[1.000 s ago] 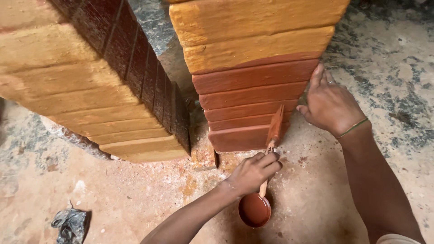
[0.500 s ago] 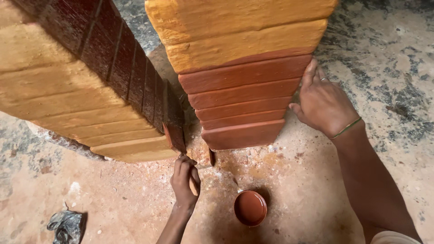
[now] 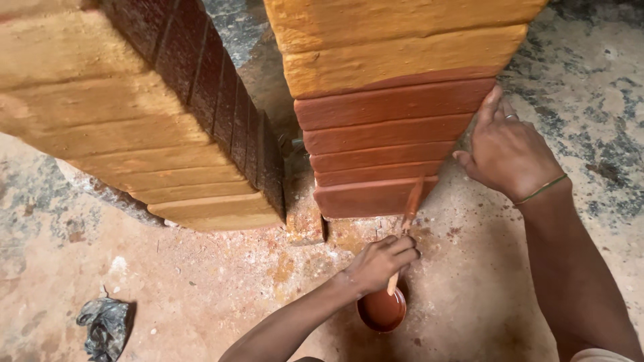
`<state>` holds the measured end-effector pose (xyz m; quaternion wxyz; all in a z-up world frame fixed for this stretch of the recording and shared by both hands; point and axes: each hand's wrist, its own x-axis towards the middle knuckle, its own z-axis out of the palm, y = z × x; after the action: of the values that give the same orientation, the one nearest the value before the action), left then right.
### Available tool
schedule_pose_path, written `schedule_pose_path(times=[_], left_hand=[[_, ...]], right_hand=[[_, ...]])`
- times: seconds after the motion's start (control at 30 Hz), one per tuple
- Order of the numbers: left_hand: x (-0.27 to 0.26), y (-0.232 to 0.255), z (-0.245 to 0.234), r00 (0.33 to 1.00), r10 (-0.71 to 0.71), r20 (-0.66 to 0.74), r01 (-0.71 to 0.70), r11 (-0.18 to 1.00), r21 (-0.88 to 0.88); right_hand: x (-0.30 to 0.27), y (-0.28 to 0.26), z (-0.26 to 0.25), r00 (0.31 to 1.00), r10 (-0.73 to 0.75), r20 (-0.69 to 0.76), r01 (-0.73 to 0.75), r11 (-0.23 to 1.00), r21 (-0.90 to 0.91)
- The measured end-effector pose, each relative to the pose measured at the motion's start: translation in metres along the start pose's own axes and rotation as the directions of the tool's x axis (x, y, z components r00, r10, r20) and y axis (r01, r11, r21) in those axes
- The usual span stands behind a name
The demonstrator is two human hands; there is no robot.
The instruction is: The person paints the lower section of a wooden pillar with reddish-brown paint using a brush. They repeatedly dip the brush into a small container and apply paint to the grooved surface, working from the bottom upward along the pillar's side.
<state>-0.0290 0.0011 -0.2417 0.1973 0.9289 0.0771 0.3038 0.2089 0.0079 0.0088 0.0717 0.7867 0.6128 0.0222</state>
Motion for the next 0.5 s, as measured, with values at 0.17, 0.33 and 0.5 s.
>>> schedule_pose_path(times=[0.17,0.33,0.5], left_hand=[[-0.021,-0.031,-0.003,0.979,-0.201,-0.037,0.204,0.972,0.114],[-0.093,-0.049,-0.022,0.84,-0.348,-0.417,0.454,0.871,0.189],[-0.125,-0.041,-0.044,0.663,-0.559,-0.498,0.67,0.74,0.062]], right_hand=[[0.0,0.0,-0.002,0.994,0.025,0.104,-0.025,1.0,-0.004],[0.001,0.004,0.001,0.999,-0.034,0.034,0.033,0.999,0.025],[0.003,0.004,0.003,0.999,-0.024,0.03,0.025,0.999,-0.025]])
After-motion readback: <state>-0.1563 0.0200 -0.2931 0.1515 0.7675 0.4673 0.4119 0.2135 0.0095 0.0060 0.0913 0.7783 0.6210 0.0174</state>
